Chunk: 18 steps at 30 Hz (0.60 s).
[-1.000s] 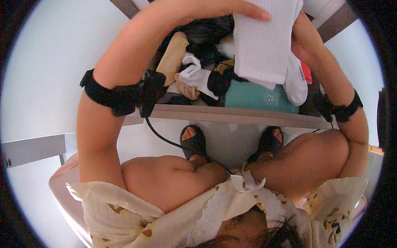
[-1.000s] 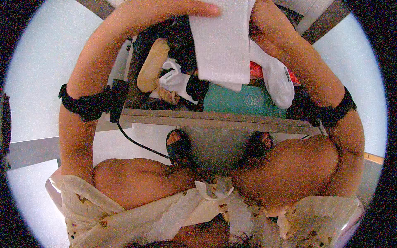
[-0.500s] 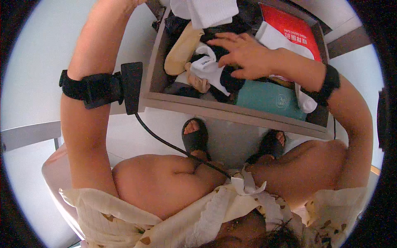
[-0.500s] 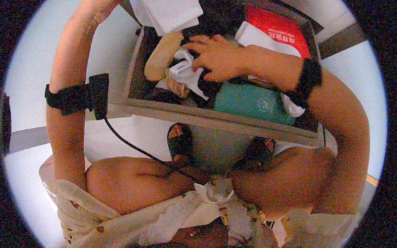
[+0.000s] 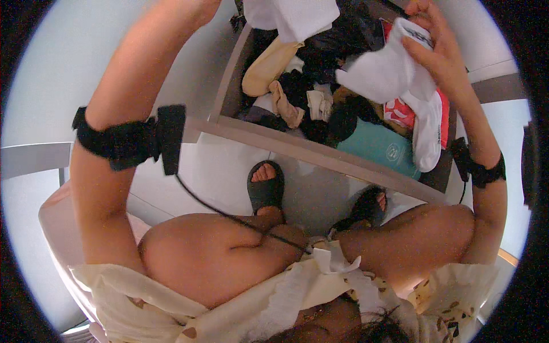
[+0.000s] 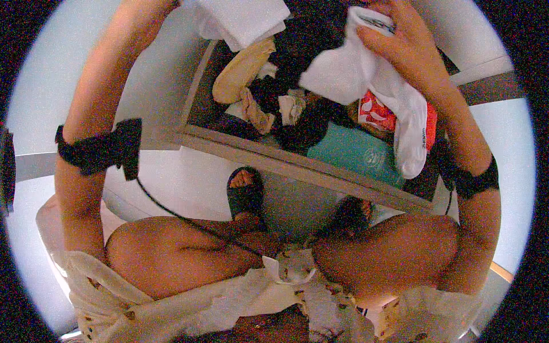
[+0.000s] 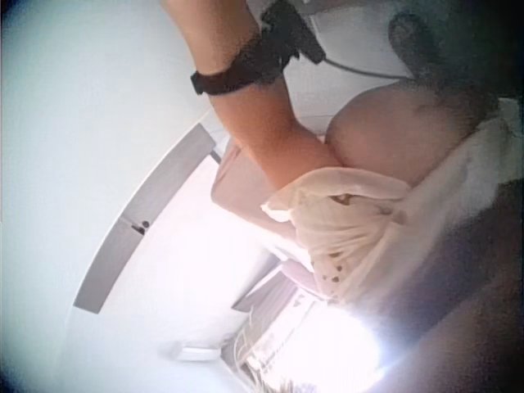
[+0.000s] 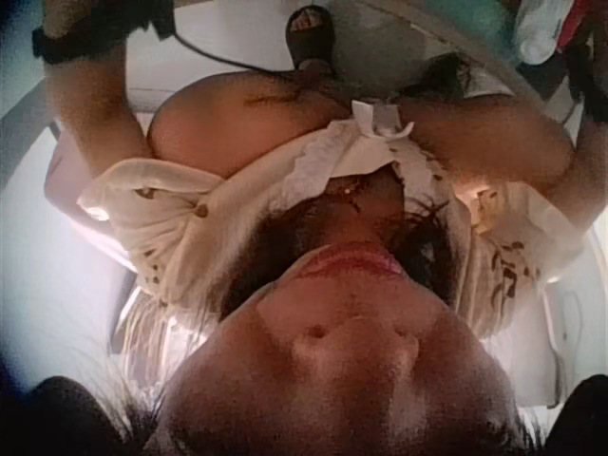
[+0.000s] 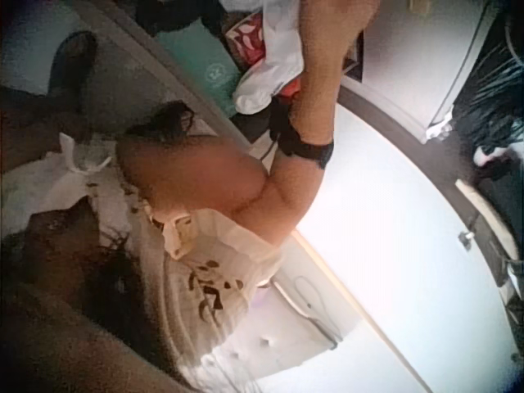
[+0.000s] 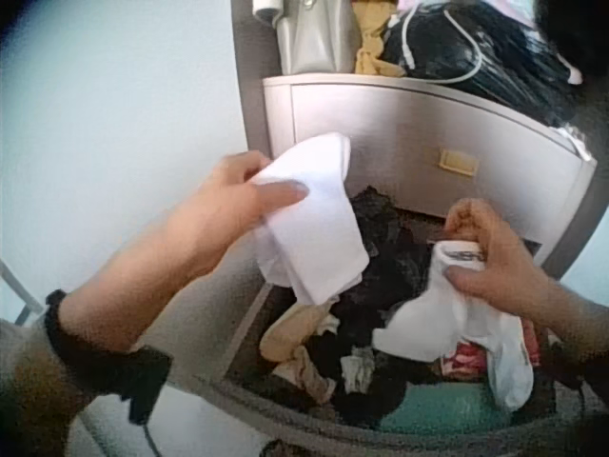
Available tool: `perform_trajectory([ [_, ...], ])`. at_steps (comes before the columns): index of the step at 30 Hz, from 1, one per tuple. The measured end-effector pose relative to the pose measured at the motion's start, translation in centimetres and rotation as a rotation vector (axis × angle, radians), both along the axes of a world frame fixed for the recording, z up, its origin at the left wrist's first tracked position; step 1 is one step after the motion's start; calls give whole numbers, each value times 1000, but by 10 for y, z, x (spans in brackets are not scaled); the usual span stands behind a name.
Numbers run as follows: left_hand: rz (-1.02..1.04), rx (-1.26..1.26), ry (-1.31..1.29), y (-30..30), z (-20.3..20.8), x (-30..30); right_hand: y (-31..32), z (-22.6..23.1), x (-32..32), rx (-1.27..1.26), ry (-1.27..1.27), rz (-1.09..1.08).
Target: Sorting through items and clothes in a drawer.
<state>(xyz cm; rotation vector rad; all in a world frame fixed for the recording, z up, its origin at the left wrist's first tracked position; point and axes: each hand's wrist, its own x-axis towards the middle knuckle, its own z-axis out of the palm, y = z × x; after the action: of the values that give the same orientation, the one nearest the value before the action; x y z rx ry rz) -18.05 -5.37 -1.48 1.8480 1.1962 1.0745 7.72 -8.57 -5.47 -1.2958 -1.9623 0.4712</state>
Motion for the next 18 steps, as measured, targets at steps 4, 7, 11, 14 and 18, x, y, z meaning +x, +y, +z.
perform_trajectory([
  [4, -48, -155, -158, 4, -14, -14, 4, -9, 48, -313, -288, -1],
  [7, -54, -138, -226, -33, -7, -2, 7, -34, 68, -265, -677, -17],
  [11, -143, -77, -404, -41, -24, -8, 8, -48, 61, -176, -1113, -4],
  [14, -149, 1, -510, -25, -42, 11, 7, -56, 49, 130, -1145, 18],
  [18, -96, 24, -548, -10, -41, 14, 23, -80, -23, 96, -806, 405],
])
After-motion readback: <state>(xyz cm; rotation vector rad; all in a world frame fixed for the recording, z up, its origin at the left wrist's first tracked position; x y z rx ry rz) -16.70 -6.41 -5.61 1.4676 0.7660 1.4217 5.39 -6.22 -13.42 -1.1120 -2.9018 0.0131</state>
